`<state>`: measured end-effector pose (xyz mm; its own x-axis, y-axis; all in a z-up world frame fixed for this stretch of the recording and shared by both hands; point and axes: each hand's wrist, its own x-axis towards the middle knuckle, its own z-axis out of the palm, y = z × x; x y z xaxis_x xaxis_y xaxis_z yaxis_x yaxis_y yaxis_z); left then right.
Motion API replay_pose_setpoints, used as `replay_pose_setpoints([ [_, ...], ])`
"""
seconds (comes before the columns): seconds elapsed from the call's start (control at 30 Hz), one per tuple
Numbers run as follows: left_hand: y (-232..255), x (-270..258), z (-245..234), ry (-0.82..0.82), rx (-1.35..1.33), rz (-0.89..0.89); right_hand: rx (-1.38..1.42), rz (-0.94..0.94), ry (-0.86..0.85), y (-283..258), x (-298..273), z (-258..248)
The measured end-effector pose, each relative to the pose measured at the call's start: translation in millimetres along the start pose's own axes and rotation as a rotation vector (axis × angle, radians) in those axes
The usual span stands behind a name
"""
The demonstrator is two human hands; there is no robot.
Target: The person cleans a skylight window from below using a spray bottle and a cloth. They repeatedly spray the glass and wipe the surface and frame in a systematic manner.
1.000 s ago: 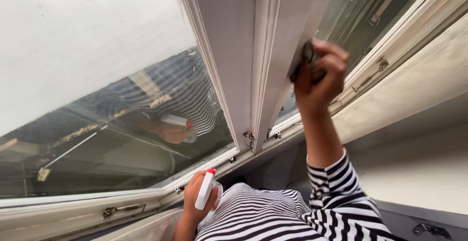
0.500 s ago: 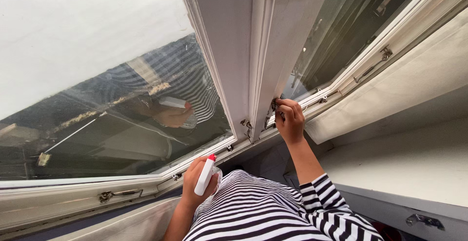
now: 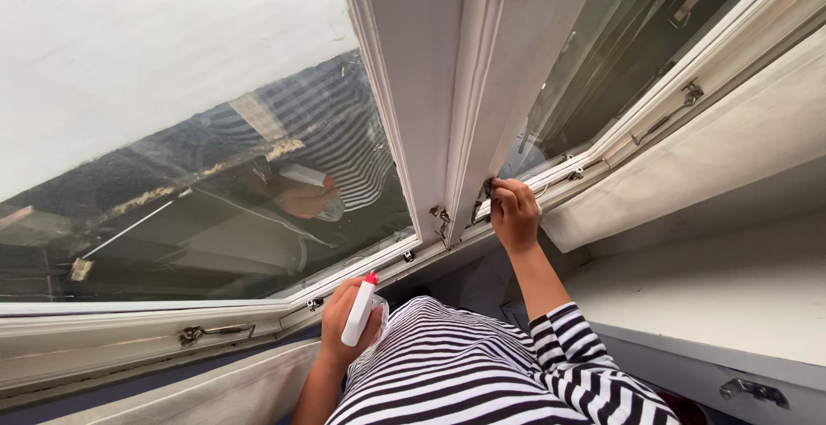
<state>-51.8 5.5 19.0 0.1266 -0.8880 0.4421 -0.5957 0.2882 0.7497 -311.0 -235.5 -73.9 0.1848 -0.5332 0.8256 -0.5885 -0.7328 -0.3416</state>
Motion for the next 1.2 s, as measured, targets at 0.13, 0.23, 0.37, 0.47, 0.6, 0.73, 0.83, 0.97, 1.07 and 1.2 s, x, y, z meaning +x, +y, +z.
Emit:
replay_pose_setpoints([
  [0.13, -2.6, -1.7, -2.7, 0.028, 0.063, 0.053, 0.032, 0.079, -0.054, -6.9, 15.4, -9.9],
  [0.23, -8.2, -4.7, -1.9, 0.044, 0.066, 0.078, 0.121, 0.065, 0.041, -9.2, 28.9, -17.3],
  [0.37, -11.8, -8.1, -1.7, 0.062, 0.027, 0.032, 0.093, -0.03, 0.157, -12.6, 42.2, -5.2],
  [0.47, -11.6, -8.7, -3.5, 0.079, 0.047, 0.025, 0.014, -0.094, 0.12, -16.4, 38.4, 0.3],
  [0.6, -14.4, -9.9, -6.6, 0.087, 0.044, 0.052, -0.038, -0.022, -0.067, -17.2, 21.6, -13.7],
  [0.73, -15.5, -9.3, -7.1, 0.108, 0.007, 0.045, 0.094, -0.004, 0.058, -10.9, 29.5, -19.9],
  [0.83, -15.3, -9.5, -8.3, 0.126, 0.014, 0.069, 0.119, -0.081, 0.152, -11.1, 41.5, -7.8],
  [0.97, -14.6, -14.4, -10.7, 0.126, 0.049, 0.033, 0.052, -0.099, 0.13, -20.4, 41.0, -1.4],
  [1.07, -15.6, -20.0, -14.5, 0.111, 0.03, -0.028, 0.11, 0.072, 0.004, -29.8, 30.4, -17.7],
  [1.2, -18.0, -23.2, -18.8, 0.11, 0.019, -0.032, 0.353, 0.16, 0.149, -38.4, 25.6, -34.9],
])
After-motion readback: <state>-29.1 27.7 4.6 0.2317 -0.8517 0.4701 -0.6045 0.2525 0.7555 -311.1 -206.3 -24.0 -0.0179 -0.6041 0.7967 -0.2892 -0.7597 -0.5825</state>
